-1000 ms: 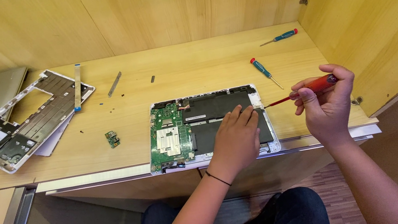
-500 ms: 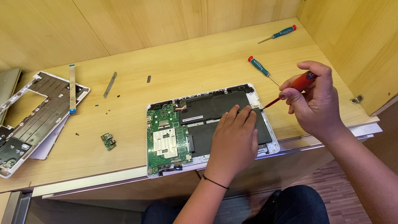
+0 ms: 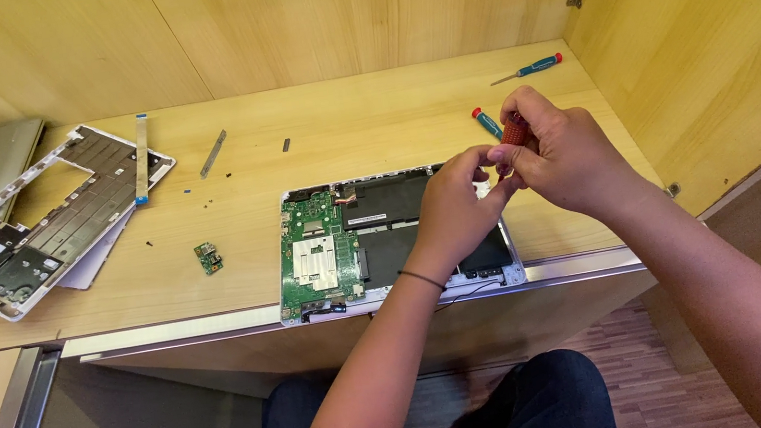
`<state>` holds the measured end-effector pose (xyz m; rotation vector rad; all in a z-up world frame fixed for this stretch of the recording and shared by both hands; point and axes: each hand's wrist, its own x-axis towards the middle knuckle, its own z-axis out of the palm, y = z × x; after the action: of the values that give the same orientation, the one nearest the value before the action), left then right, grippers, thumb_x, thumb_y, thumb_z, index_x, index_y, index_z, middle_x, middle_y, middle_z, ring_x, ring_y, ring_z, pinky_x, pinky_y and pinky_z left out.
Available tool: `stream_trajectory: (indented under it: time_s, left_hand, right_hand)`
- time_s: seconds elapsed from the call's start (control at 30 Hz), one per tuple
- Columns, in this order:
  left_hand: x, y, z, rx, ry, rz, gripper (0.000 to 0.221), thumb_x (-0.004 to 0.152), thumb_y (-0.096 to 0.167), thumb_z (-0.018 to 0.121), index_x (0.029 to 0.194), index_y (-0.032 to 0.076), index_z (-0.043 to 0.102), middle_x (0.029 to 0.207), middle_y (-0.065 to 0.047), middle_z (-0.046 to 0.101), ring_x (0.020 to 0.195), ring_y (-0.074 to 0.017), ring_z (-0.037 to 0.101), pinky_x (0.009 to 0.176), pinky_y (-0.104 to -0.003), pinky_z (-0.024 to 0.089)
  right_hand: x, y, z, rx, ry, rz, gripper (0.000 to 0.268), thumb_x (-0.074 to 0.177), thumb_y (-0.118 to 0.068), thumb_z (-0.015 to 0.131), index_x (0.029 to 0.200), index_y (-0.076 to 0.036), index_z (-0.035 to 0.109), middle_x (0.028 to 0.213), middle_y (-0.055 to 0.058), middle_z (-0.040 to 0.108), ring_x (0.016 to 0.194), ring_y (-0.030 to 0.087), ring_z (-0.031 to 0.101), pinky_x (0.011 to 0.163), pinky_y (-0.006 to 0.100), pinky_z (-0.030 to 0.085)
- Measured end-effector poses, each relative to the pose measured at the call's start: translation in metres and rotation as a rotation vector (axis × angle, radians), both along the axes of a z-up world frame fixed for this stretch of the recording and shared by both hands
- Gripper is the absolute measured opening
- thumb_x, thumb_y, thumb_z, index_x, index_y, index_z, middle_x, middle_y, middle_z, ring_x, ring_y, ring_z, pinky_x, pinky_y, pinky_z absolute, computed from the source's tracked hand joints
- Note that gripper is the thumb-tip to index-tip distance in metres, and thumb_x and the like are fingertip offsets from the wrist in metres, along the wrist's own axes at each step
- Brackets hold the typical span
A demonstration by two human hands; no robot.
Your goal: Disassembling and reassembling internal components of a laptop, including the motherboard and battery.
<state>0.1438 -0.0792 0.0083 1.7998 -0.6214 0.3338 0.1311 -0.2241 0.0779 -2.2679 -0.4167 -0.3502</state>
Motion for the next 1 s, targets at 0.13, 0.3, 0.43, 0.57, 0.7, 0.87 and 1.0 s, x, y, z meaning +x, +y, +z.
stream_trajectory:
  time_s: [0.13,0.3,0.43,0.57,0.7,0.87,1.0]
  left_hand:
    - [0.022,-0.018,-0.002,-0.044,0.039,0.02,0.013,0.073,0.016,0.072,0.08,0.008,0.063,0.067,-0.008,0.061,0.067,-0.0263,0.065,0.062,-0.036,0.053]
    - [0.024,-0.021,-0.003,-0.121,0.094,-0.093,0.006,0.075,0.007,0.069,0.076,0.006,0.063,0.064,-0.01,0.059,0.065,-0.0272,0.061,0.061,-0.034,0.05]
    - [0.021,-0.019,0.003,-0.173,0.065,-0.119,0.019,0.072,0.002,0.075,0.088,0.002,0.066,0.08,-0.02,0.059,0.075,-0.0329,0.064,0.063,-0.033,0.056]
    - [0.013,-0.026,0.002,-0.291,0.137,-0.152,0.018,0.075,-0.001,0.075,0.089,0.006,0.066,0.077,-0.011,0.056,0.073,-0.0214,0.065,0.066,-0.029,0.057]
    - [0.007,-0.021,0.003,-0.286,0.204,-0.124,0.041,0.084,0.005,0.068,0.121,0.011,0.052,0.087,-0.01,0.065,0.083,-0.0181,0.06,0.077,-0.031,0.052]
    - [0.001,-0.019,0.01,-0.386,0.235,-0.171,0.057,0.08,0.002,0.073,0.13,0.008,0.046,0.1,-0.015,0.065,0.089,-0.0211,0.064,0.077,-0.032,0.054]
    - [0.01,-0.02,0.001,-0.428,0.204,-0.128,0.046,0.083,-0.001,0.069,0.125,0.004,0.051,0.089,-0.016,0.068,0.083,-0.0198,0.064,0.074,-0.029,0.054]
  right_hand:
    - [-0.011,0.011,0.024,-0.354,0.129,-0.128,0.018,0.098,-0.024,0.051,0.11,-0.01,0.054,0.084,0.026,0.065,0.081,0.048,0.064,0.068,0.058,0.049]
    - [-0.016,0.014,0.052,-0.543,-0.007,0.046,0.027,0.091,-0.008,0.056,0.118,-0.007,0.06,0.099,0.024,0.06,0.09,0.046,0.062,0.077,0.053,0.052]
    - [-0.015,0.01,0.056,-0.804,-0.059,-0.01,0.021,0.093,-0.025,0.059,0.097,-0.008,0.071,0.086,0.015,0.065,0.08,0.033,0.067,0.069,0.043,0.056]
    - [-0.016,0.017,0.063,-0.98,0.067,-0.18,0.036,0.101,-0.036,0.045,0.096,-0.008,0.067,0.079,0.016,0.066,0.076,0.032,0.069,0.068,0.046,0.055]
    - [-0.007,0.01,0.061,-0.87,0.048,-0.027,0.022,0.093,-0.024,0.055,0.103,-0.005,0.062,0.092,0.018,0.064,0.09,0.038,0.066,0.076,0.049,0.054]
    - [-0.007,0.006,0.064,-0.81,0.014,0.003,0.019,0.095,-0.024,0.056,0.096,-0.007,0.065,0.085,0.015,0.063,0.084,0.035,0.066,0.071,0.046,0.054]
    - [-0.006,0.013,0.064,-0.911,0.021,-0.028,0.024,0.094,-0.029,0.056,0.104,-0.008,0.063,0.089,0.012,0.062,0.085,0.03,0.066,0.073,0.042,0.054]
